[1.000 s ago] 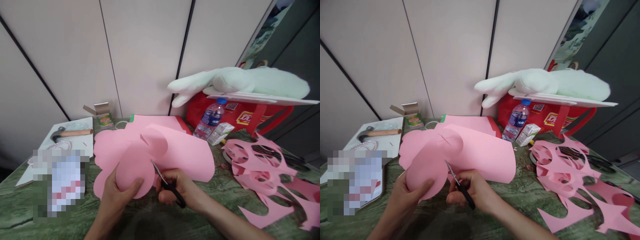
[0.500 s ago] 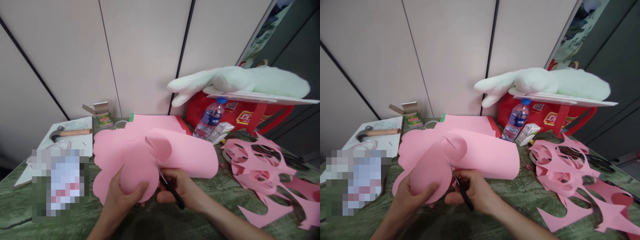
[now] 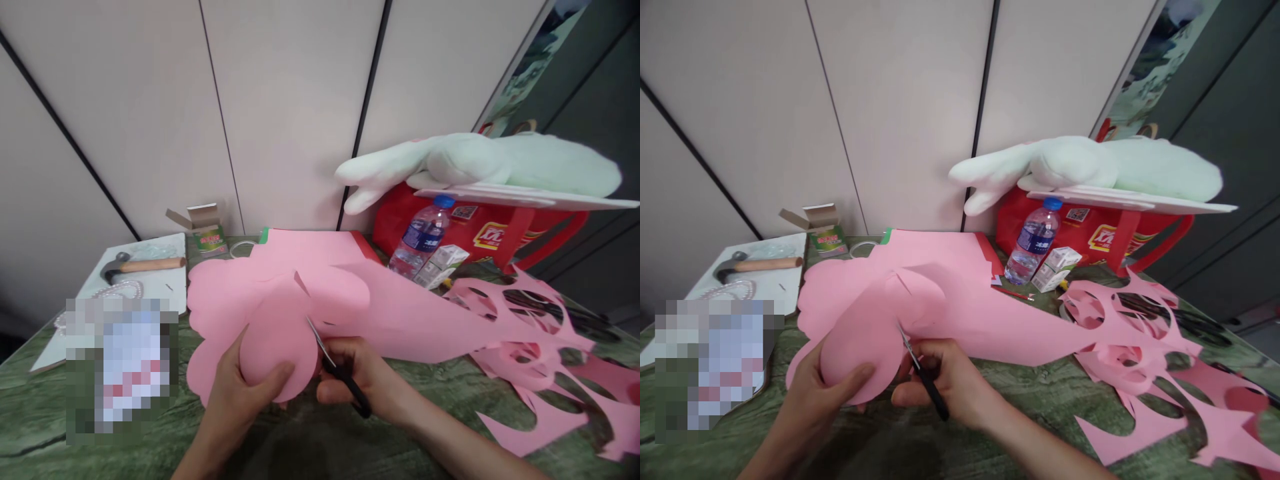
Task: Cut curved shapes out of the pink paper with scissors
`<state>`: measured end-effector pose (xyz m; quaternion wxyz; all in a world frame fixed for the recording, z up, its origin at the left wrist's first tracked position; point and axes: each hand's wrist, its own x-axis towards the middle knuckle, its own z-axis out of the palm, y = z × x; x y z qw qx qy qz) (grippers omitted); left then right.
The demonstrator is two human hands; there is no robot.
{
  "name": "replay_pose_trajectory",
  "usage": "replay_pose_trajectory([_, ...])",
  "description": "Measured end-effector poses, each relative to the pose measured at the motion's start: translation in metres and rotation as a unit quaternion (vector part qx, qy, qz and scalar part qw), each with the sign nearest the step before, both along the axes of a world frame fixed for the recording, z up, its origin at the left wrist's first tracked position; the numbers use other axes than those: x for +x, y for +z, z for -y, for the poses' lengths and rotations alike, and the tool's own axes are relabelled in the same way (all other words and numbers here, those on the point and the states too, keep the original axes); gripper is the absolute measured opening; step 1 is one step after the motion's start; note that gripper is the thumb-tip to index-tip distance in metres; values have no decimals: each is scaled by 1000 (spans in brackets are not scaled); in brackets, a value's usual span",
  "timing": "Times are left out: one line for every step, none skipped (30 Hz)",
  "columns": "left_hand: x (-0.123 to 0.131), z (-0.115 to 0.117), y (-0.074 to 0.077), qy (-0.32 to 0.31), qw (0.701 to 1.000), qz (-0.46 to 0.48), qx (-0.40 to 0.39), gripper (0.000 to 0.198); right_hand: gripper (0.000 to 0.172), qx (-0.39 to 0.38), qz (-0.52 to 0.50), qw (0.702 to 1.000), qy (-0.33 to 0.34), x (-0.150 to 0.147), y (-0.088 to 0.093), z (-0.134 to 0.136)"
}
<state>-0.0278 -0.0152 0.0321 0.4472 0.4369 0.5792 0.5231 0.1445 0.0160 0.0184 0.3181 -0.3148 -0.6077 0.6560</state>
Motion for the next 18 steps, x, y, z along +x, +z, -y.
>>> replay_pose_trajectory([0,0,1,-3,1000,-1,-1,44,47,-5,1,1000,-1,0,0,0])
replay_pose_trajectory([0,0,1,-5,1000,-1,-1,43,47,-10,3,1000,-1,0,0,0])
replay_pose_trajectory([0,1,2,-4,1000,0,-1,42,47,-17,5,1000,0,0,0,0])
replay_pose_trajectory([1,1,3,-2,1000,2,-1,41,47,-24,7,1000,2,0,0,0])
replay_pose_trajectory([1,1,3,0,1000,8,-1,41,47,-29,10,1000,4,0,0,0])
replay_pose_trajectory([1,1,3,3,1000,16,-1,41,47,-32,14,999,5,1,0,0])
replay_pose_trajectory([1,1,3,6,1000,24,-1,41,47,-33,18,999,6,1,0,0])
replay_pose_trajectory([2,0,3,9,1000,30,1,41,47,-35,22,999,5,1,-1,0])
replay_pose_trajectory([2,0,3,13,999,33,3,41,47,-36,24,999,4,1,-1,0])
replay_pose_trajectory([2,0,3,15,999,34,6,41,47,-38,25,999,3,1,-2,0])
replay_pose_trajectory([2,0,2,17,999,36,8,41,46,-39,24,999,1,2,-3,0])
replay_pose_trajectory([2,0,2,19,999,40,10,41,45,-41,24,999,0,2,-4,-1])
replay_pose_trajectory([2,0,2,20,999,46,10,40,45,-42,24,999,-2,2,-5,-1])
replay_pose_trajectory([2,0,2,20,998,55,9,41,44,-40,25,999,-2,2,-5,-1])
replay_pose_trajectory([2,0,2,19,998,62,8,40,44,-40,26,999,-3,2,-6,0])
replay_pose_trajectory([3,0,2,18,997,68,6,40,43,-39,27,999,-3,2,-5,0])
replay_pose_trajectory([3,1,3,16,997,75,3,39,43,-38,29,999,-2,2,-5,0])
replay_pose_trajectory([3,2,3,14,997,81,0,39,43,-36,31,999,-1,2,-5,1])
